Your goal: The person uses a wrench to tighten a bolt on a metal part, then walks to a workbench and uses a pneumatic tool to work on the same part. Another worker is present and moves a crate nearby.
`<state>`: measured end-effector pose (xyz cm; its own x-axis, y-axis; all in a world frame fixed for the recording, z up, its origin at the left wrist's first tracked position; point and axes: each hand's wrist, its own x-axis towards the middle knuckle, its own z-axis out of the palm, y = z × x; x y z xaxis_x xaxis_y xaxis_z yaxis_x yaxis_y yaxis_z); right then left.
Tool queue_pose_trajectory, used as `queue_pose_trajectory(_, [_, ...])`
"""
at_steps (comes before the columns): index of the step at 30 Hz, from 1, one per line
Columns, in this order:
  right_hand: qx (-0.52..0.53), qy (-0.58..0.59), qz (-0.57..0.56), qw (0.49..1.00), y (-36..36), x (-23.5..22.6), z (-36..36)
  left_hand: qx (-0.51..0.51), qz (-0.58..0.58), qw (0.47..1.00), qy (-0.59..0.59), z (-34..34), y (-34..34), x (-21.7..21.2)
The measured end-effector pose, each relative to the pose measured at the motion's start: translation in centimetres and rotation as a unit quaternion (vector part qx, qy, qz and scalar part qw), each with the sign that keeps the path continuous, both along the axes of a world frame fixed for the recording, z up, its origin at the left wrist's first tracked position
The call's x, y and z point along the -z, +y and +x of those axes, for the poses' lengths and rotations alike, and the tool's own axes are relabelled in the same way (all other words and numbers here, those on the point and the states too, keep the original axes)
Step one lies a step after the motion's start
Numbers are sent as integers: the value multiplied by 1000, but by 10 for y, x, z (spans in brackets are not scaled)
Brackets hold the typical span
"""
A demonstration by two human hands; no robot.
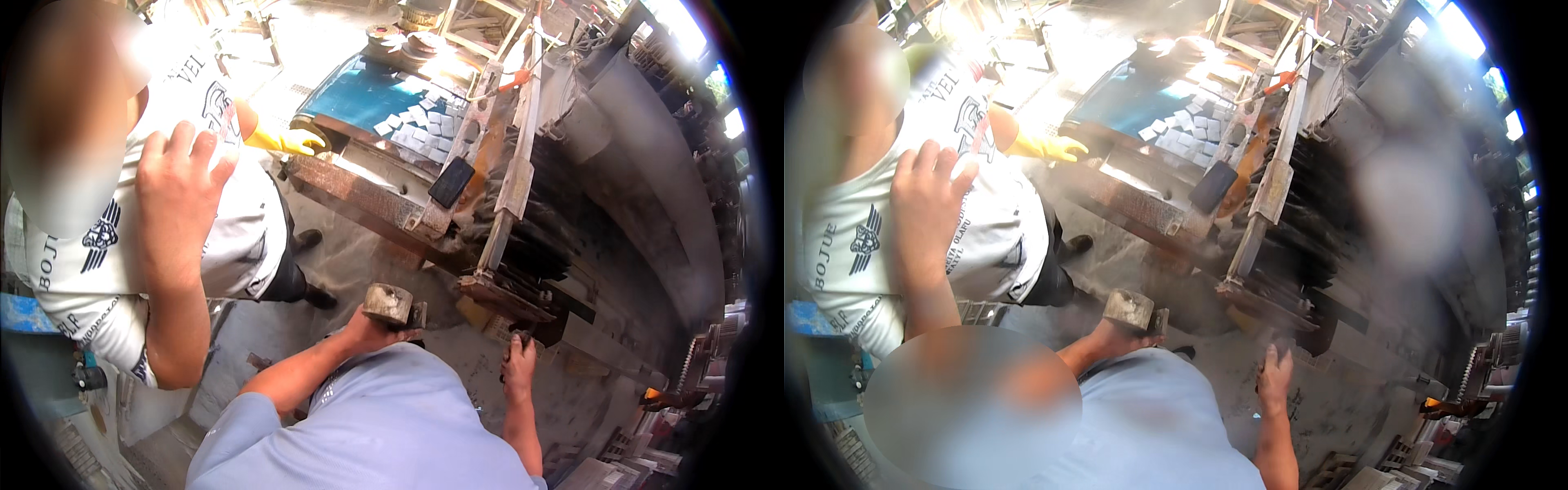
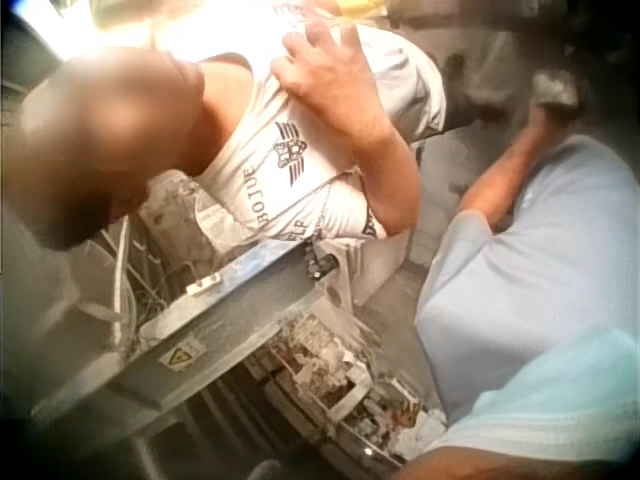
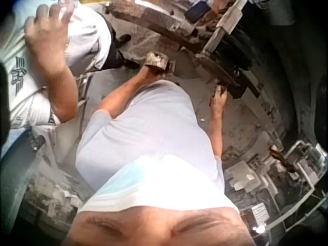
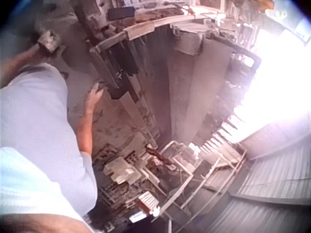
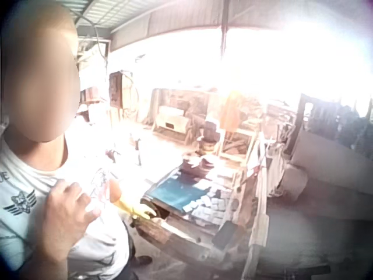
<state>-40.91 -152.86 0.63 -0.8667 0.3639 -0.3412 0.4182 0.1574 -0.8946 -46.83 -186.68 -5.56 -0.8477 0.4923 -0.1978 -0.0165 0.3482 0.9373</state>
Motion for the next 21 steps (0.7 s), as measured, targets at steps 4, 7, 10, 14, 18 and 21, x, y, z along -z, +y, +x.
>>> queue_pose_trajectory(4, [35,165,-44,985,-38,-14,-7,50,31,997,-52,-1,-18,20])
queue_pose_trajectory(7, [47,49,89,994,-24,50,6,38,170,971,-161,2,-8,47])
queue_pose_trajectory(10, [64,25,1,998,-32,29,35,18,140,986,-85,6,8,45])
queue_pose_trajectory(14, [55,-32,131,989,-22,47,28,6,74,991,-109,10,21,65])
queue_pose_trajectory(18, [16,-64,106,992,-10,5,90,37,11,994,-100,23,56,50])
queue_pose_trajectory(21, [70,-46,160,984,5,16,170,164,-64,977,-124,25,95,-1])
